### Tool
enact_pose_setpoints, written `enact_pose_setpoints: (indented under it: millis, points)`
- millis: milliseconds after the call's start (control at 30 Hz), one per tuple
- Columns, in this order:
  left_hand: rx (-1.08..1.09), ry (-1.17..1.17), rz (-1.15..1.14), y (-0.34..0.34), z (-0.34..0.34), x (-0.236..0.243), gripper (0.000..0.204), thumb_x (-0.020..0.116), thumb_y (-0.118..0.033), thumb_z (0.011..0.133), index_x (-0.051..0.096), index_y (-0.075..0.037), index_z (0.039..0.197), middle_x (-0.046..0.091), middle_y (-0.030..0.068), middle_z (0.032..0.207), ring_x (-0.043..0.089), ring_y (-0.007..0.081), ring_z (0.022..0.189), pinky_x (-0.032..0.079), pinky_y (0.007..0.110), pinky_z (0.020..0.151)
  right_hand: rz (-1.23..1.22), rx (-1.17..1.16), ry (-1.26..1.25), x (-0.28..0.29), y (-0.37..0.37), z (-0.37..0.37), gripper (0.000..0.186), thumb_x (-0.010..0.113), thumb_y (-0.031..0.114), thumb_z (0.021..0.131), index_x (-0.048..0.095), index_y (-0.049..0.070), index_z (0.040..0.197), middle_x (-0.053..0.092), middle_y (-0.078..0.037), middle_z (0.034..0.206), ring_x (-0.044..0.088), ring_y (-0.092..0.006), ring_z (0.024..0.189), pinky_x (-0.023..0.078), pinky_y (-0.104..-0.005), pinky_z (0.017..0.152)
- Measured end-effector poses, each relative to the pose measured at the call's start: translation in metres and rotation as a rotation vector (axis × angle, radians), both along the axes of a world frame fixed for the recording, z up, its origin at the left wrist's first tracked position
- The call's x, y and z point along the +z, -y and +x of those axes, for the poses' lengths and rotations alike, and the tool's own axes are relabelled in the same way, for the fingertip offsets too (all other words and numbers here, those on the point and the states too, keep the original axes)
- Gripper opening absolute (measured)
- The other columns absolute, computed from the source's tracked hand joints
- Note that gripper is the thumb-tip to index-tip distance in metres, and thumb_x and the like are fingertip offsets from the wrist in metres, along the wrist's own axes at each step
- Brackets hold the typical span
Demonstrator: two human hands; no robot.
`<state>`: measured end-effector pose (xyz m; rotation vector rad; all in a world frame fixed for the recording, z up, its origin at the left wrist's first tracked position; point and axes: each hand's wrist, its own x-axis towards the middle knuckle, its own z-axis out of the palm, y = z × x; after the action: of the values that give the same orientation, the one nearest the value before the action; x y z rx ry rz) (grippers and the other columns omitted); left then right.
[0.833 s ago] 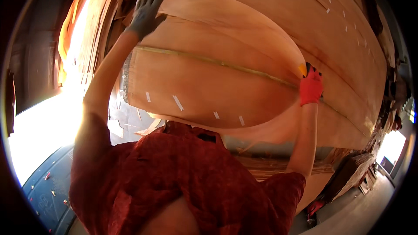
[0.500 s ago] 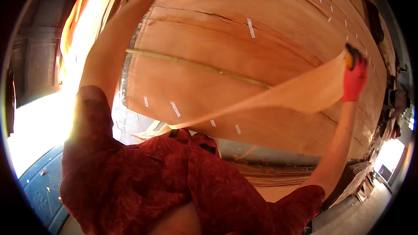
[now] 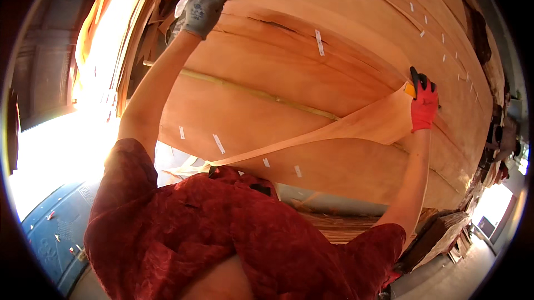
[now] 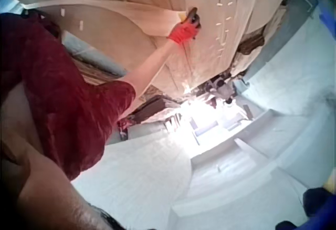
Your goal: The person measures and cuts sheets of wood veneer with a tape measure and a utility knife, then maneuvers and fits the veneer pieces onto a large curved wooden structure.
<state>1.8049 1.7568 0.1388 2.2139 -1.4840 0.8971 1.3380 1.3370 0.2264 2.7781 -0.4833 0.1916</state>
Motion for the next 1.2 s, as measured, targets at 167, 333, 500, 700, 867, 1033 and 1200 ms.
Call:
enact_pose_setpoints:
  millis: [167,333,500,700,867,1033,1200]
  points:
    - [0.002,-0.091,0.089,0.015,-0.003,-0.016,0.021,0.059,-0.008,0.084,0.069,-0.016,0.100,0.069,0.0027,0.102,0.062,0.0216,0.105,0.045,0.039,0.099,0.102,0.000,0.003,-0.019,0.016,-0.002,0.064,0.051,-0.006,0.078,0.056,0.025,0.134,0.059,-0.007,0.124,0.054,-0.0301,0.110,0.046,-0.0376,0.094]
    - [-0.050,-0.050,-0.045,0.029,0.018,0.053,0.014,0.057,-0.008,0.080,0.068,-0.010,0.088,0.067,0.0054,0.091,0.063,0.0245,0.090,0.046,0.042,0.089,0.064,0.003,0.162,0.006,0.021,0.024,0.056,0.053,-0.005,0.080,0.061,0.022,0.128,0.063,-0.008,0.118,0.057,-0.0296,0.107,0.046,-0.0372,0.093]
    - [-0.110,-0.053,-0.228,0.033,0.014,0.102,0.017,0.060,-0.006,0.078,0.069,-0.012,0.091,0.068,0.0067,0.095,0.064,0.0245,0.094,0.047,0.040,0.091,0.006,0.029,0.251,0.047,0.024,0.027,0.052,0.054,-0.005,0.079,0.061,0.015,0.127,0.061,-0.010,0.124,0.056,-0.0313,0.114,0.044,-0.0389,0.097]
    - [-0.113,-0.073,-0.129,0.028,0.037,0.122,0.016,0.059,-0.009,0.082,0.069,-0.009,0.095,0.069,0.0100,0.098,0.064,0.0299,0.094,0.050,0.041,0.087,-0.122,0.083,0.265,0.079,0.055,0.042,0.052,0.061,-0.002,0.079,0.058,0.013,0.129,0.059,-0.010,0.128,0.053,-0.0328,0.119,0.044,-0.0411,0.097]
    - [-0.119,-0.022,-0.186,0.036,0.014,0.139,0.016,0.058,-0.009,0.083,0.068,-0.009,0.095,0.069,0.0109,0.100,0.064,0.0292,0.094,0.050,0.041,0.088,-0.348,-0.059,0.149,0.070,0.095,-0.001,0.049,0.065,0.006,0.079,0.059,0.012,0.127,0.057,-0.016,0.128,0.053,-0.0359,0.117,0.045,-0.0428,0.098]
    - [-0.097,-0.043,-0.039,0.028,-0.018,0.047,0.024,0.058,-0.006,0.084,0.069,-0.015,0.104,0.069,0.0017,0.109,0.064,0.0221,0.102,0.048,0.037,0.095,-0.018,0.020,0.124,0.030,0.057,-0.002,0.051,0.059,0.004,0.081,0.060,0.019,0.129,0.059,-0.011,0.124,0.054,-0.0334,0.112,0.046,-0.0414,0.095]
    - [-0.043,-0.103,0.010,0.019,-0.025,0.002,0.023,0.058,-0.006,0.086,0.069,-0.014,0.105,0.069,0.0039,0.111,0.063,0.0244,0.106,0.049,0.039,0.095,0.056,0.040,0.091,-0.010,0.038,-0.014,0.062,0.054,-0.004,0.078,0.058,0.025,0.133,0.060,-0.008,0.119,0.054,-0.0308,0.106,0.046,-0.0401,0.092]
